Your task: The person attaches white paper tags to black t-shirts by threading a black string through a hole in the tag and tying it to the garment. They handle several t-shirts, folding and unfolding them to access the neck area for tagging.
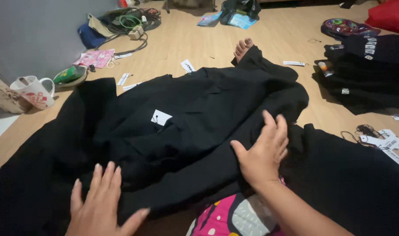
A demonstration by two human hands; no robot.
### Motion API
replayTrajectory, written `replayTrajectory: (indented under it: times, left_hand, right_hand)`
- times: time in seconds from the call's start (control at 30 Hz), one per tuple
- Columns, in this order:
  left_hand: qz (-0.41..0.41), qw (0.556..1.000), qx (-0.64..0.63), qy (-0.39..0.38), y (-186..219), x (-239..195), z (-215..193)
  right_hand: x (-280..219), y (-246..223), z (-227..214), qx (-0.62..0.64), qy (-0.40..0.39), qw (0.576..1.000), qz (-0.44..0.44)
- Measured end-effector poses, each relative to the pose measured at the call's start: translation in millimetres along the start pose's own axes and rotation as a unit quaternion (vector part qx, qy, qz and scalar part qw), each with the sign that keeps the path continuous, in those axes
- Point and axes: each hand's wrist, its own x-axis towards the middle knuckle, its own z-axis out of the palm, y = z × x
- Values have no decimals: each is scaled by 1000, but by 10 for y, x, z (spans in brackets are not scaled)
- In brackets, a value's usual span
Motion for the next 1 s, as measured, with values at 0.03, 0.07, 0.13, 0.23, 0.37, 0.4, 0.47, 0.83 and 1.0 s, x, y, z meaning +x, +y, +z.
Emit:
replayTrajectory:
  times: [0.03,0.07,0.13,0.23,0.37,0.4,0.47,0.83,1.0]
  left_hand:
    - [-7,996,-73,-50,9,119,-86]
    - [-7,996,-73,-49,66,255,-197]
    - [-86,979,-95,-159,198,503,-414]
    - [-139,956,-151,-208,211,841,-580]
    - [-56,992,-112,-28,-65,1014,-394]
    - [-68,993,-99,14,-121,1077,-444]
    - [-83,992,-87,49,-216,1159,-444]
    - [-164,983,-63,-54,-328,1813,84]
    - [20,979,-117,166,61,1634,84]
  right_hand:
    - [8,-29,-21,-84,17,995,-56]
    - [39,-1,-2,-83,19,995,-56]
    - [75,78,28,-206,-11,957,-205]
    - [128,13,20,-246,4,900,-359]
    - [420,-205,55,-258,-68,837,-478]
    - [467,-258,82,-263,-99,854,-438]
    - [528,-363,125,-269,-136,867,-396]
    - [1078,-744,620,-339,-318,847,-258]
    - [1434,-578,767,-141,-323,909,-221]
